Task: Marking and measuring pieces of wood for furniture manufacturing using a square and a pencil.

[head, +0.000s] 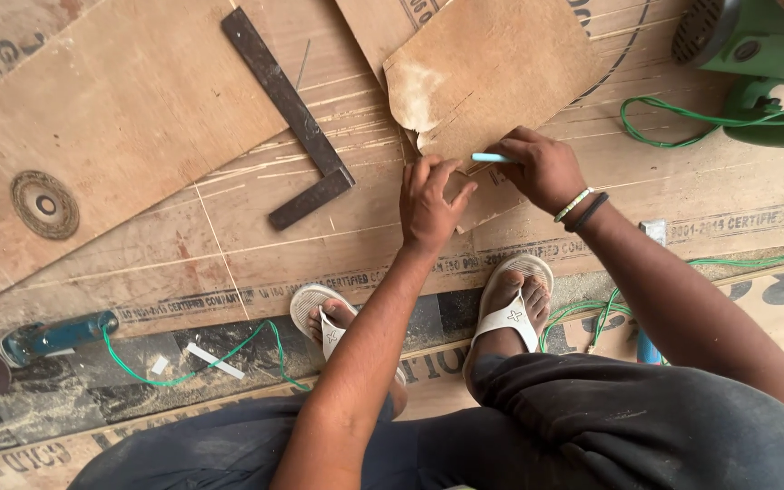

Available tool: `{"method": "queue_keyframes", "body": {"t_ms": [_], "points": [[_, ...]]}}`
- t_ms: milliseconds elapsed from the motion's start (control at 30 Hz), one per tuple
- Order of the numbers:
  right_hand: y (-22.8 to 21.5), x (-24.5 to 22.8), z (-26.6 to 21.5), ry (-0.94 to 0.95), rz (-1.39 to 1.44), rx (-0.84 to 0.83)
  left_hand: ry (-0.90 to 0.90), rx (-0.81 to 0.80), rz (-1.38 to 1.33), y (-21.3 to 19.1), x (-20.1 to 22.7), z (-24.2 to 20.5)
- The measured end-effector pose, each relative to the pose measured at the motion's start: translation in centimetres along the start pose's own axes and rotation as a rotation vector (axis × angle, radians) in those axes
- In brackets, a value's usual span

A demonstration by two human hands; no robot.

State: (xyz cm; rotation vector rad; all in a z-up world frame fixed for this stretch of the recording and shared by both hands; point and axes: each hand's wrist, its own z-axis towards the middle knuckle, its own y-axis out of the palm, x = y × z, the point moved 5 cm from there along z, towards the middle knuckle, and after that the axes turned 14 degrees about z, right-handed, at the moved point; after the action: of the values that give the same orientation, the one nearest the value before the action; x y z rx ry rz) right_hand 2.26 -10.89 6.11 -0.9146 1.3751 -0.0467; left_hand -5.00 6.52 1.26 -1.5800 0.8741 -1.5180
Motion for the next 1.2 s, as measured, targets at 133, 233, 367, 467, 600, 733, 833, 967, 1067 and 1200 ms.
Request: {"method": "queue_keyframes", "body": {"t_ms": [133, 233, 367, 467, 600, 733, 833, 967, 1067, 1200], "points": [[0.3, 0.7, 0.1, -0.001, -0.035, -0.028, -0.031, 0.031, -0.028, 0.2, 0.6, 0.3], [0.2, 0.8, 0.1, -0.019, -0.057, -0.046, -0.041, 0.042, -0.039, 0.0, 1.3, 0.3], [0.3, 1.3, 0.2, -0.029, -0.069, -0.055, -0.055, 0.068, -0.029, 0.8, 1.3, 0.0], [0.2, 1.3, 0.4, -0.037, -0.082, -0.077, -0.076, 0.083, -0.042, 0.9, 1.3, -0.1], [0.4, 1.8, 0.7, -0.054, -0.106, -0.115, -0.078, 0.113, -0.080, 0.5, 1.3, 0.0], [0.7, 2.3, 0.6, -0.077, -0.108, -0.115, -0.069, 0.130, -0.101, 0.3, 1.5, 0.0], [0.9, 2.2, 0.6, -0.084, -0.122, -0.113, -0.071, 0.139, -0.108, 0.4, 1.5, -0.1], [0.7, 2.4, 0.5, -0.098, -0.112, -0.108, -0.070, 0.138, -0.106, 1.0, 1.3, -0.2], [0.8, 2.5, 0.5, -0.116, -0.107, -0.118, -0.076, 0.139, -0.102, 1.0, 1.3, -0.3], [0.7, 2.3, 0.7, -0.120, -0.110, -0.159, -0.088, 0.155, -0.084, 1.2, 1.5, -0.4]]}}
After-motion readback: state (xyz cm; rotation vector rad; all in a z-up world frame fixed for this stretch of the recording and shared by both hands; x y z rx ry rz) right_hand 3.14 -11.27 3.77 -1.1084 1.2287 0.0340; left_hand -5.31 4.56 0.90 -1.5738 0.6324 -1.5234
